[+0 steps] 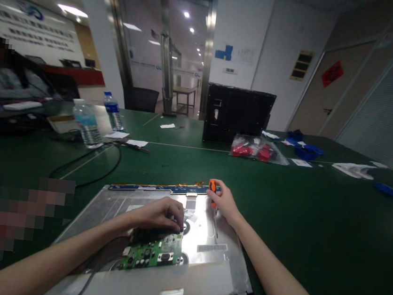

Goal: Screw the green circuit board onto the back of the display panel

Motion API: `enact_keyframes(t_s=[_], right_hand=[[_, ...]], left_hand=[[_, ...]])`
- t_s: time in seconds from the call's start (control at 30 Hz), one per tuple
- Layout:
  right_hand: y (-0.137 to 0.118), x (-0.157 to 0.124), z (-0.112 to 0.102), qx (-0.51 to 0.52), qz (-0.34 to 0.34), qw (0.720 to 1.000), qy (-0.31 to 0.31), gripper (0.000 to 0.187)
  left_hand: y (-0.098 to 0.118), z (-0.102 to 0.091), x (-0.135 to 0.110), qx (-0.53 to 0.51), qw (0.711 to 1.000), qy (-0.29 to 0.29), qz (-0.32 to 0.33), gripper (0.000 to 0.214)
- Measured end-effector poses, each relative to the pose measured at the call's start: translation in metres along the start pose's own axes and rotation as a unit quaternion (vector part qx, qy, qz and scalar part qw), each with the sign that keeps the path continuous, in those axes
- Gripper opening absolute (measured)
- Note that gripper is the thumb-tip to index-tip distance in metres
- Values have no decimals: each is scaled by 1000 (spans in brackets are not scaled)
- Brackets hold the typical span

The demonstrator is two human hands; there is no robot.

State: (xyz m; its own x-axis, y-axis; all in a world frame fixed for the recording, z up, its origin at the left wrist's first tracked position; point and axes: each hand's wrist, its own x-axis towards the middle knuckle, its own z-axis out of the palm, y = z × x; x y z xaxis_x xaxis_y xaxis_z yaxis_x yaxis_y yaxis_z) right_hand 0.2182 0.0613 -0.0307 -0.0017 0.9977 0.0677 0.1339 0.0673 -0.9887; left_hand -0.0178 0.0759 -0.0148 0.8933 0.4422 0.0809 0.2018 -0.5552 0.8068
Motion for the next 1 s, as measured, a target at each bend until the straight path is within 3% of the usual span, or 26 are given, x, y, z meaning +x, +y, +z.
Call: enact_keyframes(t_s=[0.37, 1.0], right_hand=[[-11, -9, 15, 11, -10, 1000, -2, 57], [-1, -5, 14, -18, -18, 1000, -7, 54]], left_hand=[[11, -1, -3, 16, 998, 21, -61, 8], [10, 3, 0, 67, 996, 31, -54, 4]])
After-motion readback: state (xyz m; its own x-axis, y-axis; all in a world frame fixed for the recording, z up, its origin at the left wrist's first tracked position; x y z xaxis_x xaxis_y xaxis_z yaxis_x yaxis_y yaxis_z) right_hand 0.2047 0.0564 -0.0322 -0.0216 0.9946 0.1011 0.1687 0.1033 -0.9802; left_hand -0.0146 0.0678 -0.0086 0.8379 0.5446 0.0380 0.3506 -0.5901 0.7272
